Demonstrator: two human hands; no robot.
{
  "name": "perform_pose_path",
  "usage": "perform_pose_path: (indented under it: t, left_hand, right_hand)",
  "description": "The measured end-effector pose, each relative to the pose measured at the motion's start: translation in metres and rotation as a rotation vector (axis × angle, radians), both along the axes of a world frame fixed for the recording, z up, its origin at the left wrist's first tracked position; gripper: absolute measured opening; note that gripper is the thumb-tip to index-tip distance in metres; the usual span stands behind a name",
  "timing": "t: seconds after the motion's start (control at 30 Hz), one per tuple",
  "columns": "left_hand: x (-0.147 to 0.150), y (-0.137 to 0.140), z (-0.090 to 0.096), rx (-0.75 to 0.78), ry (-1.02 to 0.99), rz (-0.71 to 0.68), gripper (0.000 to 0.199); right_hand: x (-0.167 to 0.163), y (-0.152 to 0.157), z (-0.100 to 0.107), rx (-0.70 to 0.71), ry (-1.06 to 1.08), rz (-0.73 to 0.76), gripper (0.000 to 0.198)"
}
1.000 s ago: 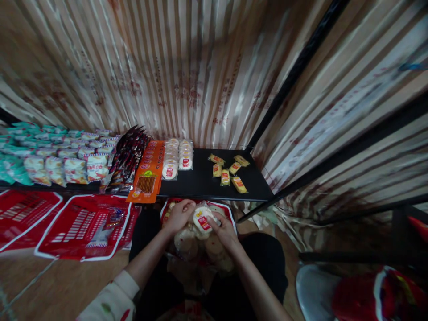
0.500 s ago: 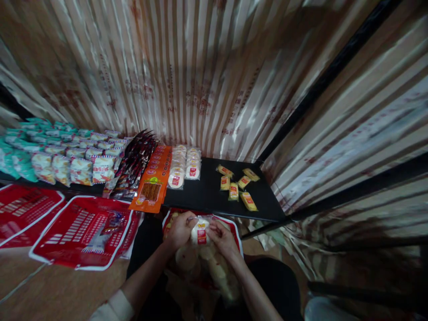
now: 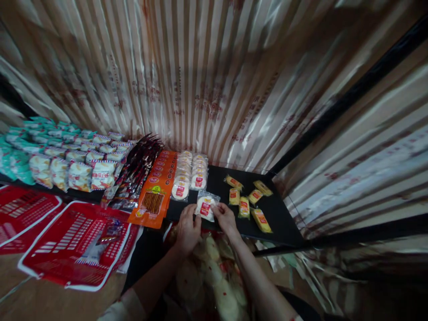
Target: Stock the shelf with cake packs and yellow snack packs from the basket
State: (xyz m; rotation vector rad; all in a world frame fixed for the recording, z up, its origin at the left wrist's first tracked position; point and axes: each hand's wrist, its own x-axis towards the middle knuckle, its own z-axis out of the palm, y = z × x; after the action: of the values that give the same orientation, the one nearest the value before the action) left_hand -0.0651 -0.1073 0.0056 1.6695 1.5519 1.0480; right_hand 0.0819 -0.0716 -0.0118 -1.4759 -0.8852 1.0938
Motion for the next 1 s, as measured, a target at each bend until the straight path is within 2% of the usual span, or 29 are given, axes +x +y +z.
perform_pose_path:
  t: [0.13,0.3,0.47,0.67,0.77,0.87,1.0]
  left_hand:
    - [0.01,0.021,-0.007,-0.138,-0.06,-0.061,0.041]
    - [0.018,0.044,-0.012,-0.127,-0.067,-0.079,0.042]
    - [0.022,0.059,-0.019,-0.134,-0.055,-0.034,0.042]
    - [0.026,0.066,-0.025,-0.133,-0.075,-0.024,0.041]
    - [0.025,0.063,-0.026,-0.103,-0.075,-0.039,0.041]
    - [0.019,0.05,-0.027,-0.019,-0.071,-0.062,0.041]
    - [-0.003,0.004,-0.026,0.053,-0.083,-0.026,0.033]
  right_hand:
    - [0.002,0.035,-0.009,0.006,-0.193,-0.058,0.036]
    - [-0.001,0.065,-0.021,0.018,-0.399,-0.052,0.033]
    - [-0.006,0.081,-0.021,-0.014,-0.47,-0.026,0.031]
    - [-0.006,0.086,-0.015,-0.039,-0.632,-0.001,0.034]
    - [-0.005,0.085,-0.015,-0.045,-0.704,-0.003,0.036]
    - [-0.006,0.082,-0.015,-0.053,-0.661,0.01,0.044]
    - [-0.008,0.068,-0.013,0.052,-0.549,-0.062,0.059]
